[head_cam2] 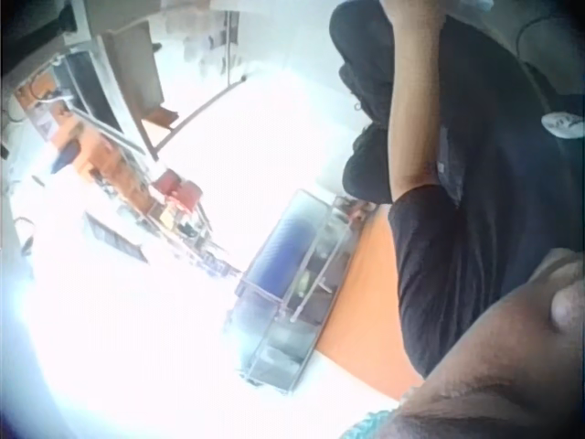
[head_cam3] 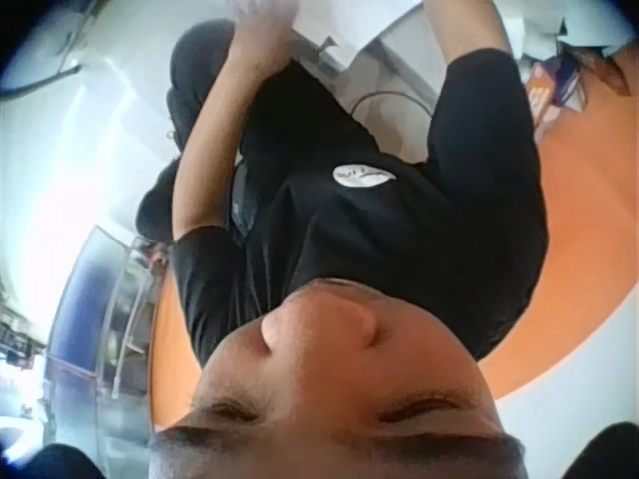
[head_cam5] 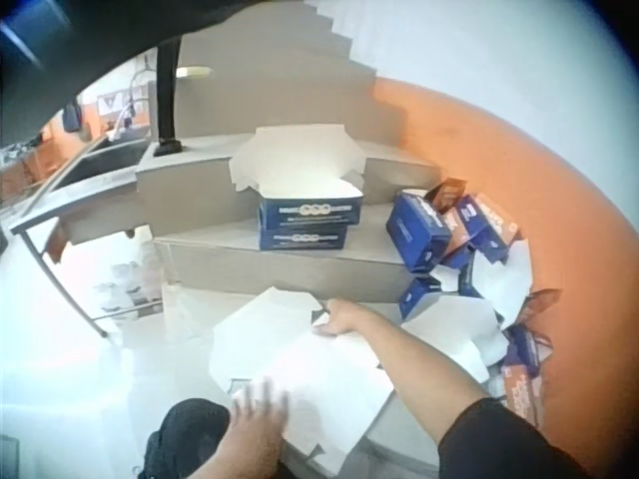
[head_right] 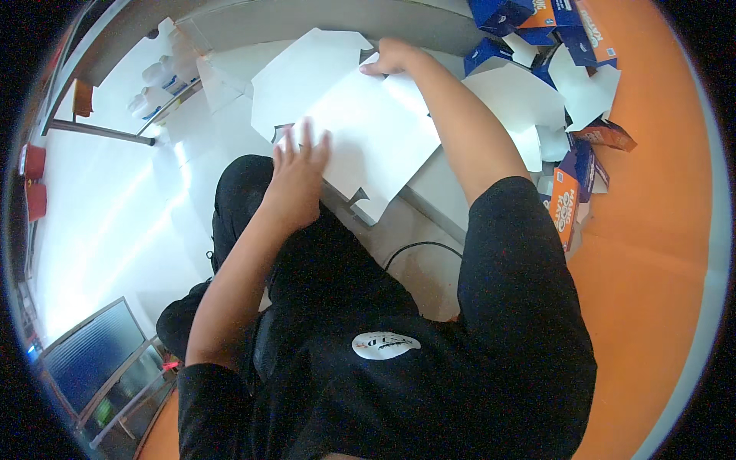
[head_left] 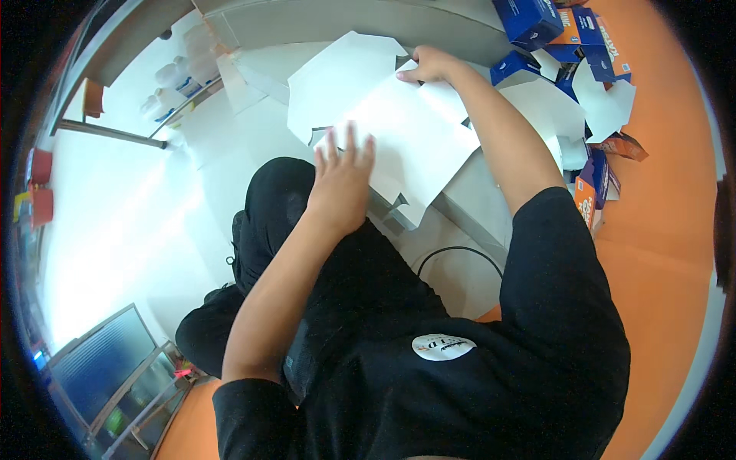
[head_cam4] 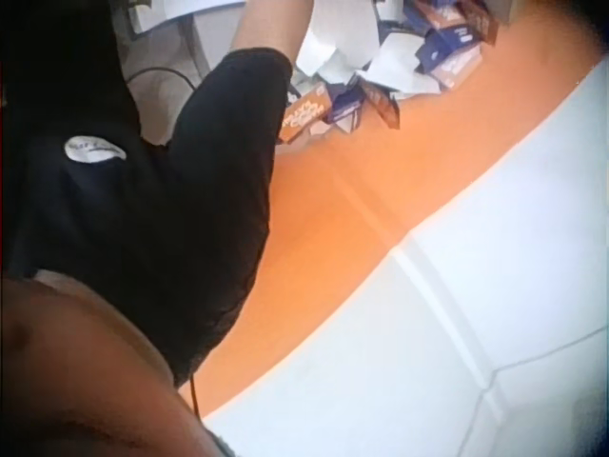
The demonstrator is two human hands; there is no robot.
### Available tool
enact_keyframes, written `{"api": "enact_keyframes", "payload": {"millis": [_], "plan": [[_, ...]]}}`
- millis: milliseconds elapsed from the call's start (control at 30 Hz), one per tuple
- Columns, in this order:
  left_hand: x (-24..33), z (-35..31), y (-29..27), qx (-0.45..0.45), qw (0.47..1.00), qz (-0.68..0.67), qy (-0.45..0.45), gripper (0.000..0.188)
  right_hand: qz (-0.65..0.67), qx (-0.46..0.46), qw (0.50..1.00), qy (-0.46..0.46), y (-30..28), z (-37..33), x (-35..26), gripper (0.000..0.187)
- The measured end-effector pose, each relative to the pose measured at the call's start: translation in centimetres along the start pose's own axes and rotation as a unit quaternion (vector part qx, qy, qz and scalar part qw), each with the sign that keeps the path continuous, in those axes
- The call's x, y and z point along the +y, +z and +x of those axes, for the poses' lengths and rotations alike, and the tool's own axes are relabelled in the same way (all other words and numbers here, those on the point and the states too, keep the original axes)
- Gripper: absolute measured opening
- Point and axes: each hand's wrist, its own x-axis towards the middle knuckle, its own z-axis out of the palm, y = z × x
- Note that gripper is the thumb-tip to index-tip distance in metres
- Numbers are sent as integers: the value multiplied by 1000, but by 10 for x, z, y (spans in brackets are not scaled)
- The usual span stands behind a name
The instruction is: The person assembles cardboard takeout boxes by hand while sitting on the floor. They fold the sides and interlocking flaps of several flat cardboard pieces one at a time to form boxes, placing the finished boxes to the side.
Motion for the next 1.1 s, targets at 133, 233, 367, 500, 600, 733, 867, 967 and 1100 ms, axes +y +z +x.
{"api": "enact_keyframes", "payload": {"millis": [133, 233, 367, 500, 600, 733, 867, 967, 1100], "plan": [[-19, -9, 21, 171, 867, -366, -291, 84, 8, -34, 999, 0, -4, 4, -13, 63], [-7, 18, -11, 111, 756, -529, -369, 75, 103, -74, 990, 64, -3, 5, 7, 66], [-14, 37, 20, 76, 532, -704, -464, 56, 157, -57, 983, 76, 2, -9, 5, 86], [-11, 45, 37, 106, 578, -623, -517, 46, 222, -8, 971, 93, 7, -17, 13, 81], [-13, 51, 42, 115, 560, -652, -498, 44, 239, -83, 964, 83, 1, -16, 36, 71], [-13, 63, 43, 91, 630, -610, -471, 45, 347, -64, 930, 103, 22, -14, 77, 52], [-31, 59, 32, 51, 660, -581, -474, 54, 360, -137, 918, 92, -2, -41, 35, 56], [-23, 65, 22, 37, 676, -548, -491, 59, 230, -90, 962, 118, -1, -42, 42, 58], [-27, 76, 50, 113, 730, -489, -464, 55, 240, -37, 963, 116, 15, -32, 61, 58]]}}
